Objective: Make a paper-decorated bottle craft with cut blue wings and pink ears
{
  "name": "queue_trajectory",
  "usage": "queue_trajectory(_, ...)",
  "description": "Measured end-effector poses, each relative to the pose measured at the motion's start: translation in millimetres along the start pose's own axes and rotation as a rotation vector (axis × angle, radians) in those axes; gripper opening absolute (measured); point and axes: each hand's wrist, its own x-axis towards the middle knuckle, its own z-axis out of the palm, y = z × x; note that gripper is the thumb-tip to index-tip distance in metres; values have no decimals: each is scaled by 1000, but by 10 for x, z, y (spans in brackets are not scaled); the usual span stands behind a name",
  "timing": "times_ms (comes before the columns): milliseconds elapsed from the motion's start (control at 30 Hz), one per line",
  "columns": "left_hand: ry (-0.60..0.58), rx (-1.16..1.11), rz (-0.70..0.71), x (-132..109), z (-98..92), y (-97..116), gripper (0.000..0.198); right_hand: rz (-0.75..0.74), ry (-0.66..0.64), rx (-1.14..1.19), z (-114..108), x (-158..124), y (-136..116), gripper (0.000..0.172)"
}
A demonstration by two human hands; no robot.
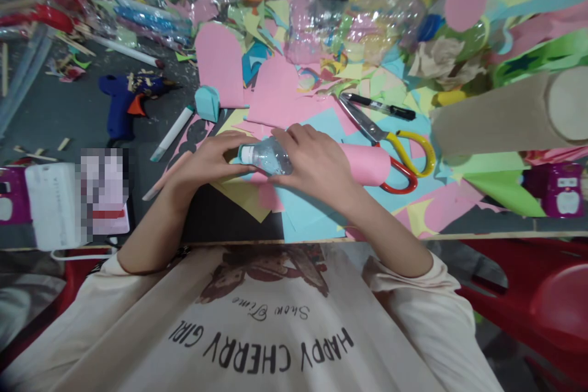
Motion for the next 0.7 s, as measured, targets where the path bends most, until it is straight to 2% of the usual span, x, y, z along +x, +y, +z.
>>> queue_trajectory(267,14,3,-6,10,15,-8,56,16,-3,-1,-7,8,-17,76)
queue_trajectory(500,7,18,-17,23,11,21,61,-11,-6,-5,-22,10,-17,62)
queue_trajectory(700,-15,25,-18,24,0,63,52,-7,-21,1,-12,13,-19,56)
